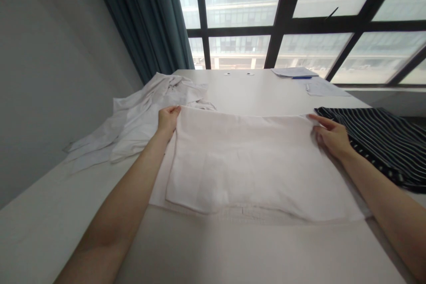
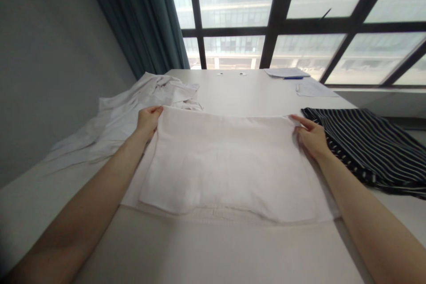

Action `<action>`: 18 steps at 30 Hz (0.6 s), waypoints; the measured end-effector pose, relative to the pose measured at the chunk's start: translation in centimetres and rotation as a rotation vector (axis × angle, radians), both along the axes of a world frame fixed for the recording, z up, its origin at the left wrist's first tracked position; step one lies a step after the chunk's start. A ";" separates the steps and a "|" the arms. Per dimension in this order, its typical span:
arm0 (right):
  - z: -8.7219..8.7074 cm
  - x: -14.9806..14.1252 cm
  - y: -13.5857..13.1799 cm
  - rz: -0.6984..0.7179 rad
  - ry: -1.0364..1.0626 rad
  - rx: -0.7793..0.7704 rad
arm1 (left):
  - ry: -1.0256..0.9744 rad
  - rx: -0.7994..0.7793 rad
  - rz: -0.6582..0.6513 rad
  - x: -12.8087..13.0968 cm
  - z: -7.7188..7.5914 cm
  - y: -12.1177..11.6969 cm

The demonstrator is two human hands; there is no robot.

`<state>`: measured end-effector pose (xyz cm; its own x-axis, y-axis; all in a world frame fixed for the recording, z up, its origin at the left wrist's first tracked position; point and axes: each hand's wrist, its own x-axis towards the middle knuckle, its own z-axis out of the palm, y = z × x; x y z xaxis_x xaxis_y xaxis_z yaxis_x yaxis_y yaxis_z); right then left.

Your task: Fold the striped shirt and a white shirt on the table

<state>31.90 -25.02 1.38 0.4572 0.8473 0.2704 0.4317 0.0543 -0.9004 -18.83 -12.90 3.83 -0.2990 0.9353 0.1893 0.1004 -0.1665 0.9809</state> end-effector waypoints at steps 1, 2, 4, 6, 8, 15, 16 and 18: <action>-0.1 0.1 0.1 -0.012 -0.008 0.006 | 0.034 0.015 0.034 -0.2 0.0 -0.1; -0.1 0.1 0.2 -0.022 -0.017 0.011 | 0.063 0.022 0.051 -0.3 0.0 -0.2; -0.1 0.1 0.3 -0.034 -0.036 0.009 | 0.103 0.022 0.059 -0.4 0.0 -0.5; 0.0 -0.1 0.3 -0.039 -0.052 -0.008 | 0.114 0.005 0.042 -0.4 0.1 -0.6; 0.2 -0.4 0.1 -0.047 -0.063 -0.021 | 0.103 -0.028 0.003 -0.2 0.2 -0.7; 0.6 -0.7 -0.2 -0.060 -0.092 -0.048 | 0.075 -0.086 -0.093 -0.8 0.5 -0.9; 0.5 -0.6 -0.2 -0.060 -0.099 -0.048 | 0.079 -0.083 -0.081 -0.9 0.5 -0.9; 0.2 -0.4 0.0 -0.052 -0.118 -0.049 | 0.090 -0.079 -0.057 -1.1 0.4 -0.7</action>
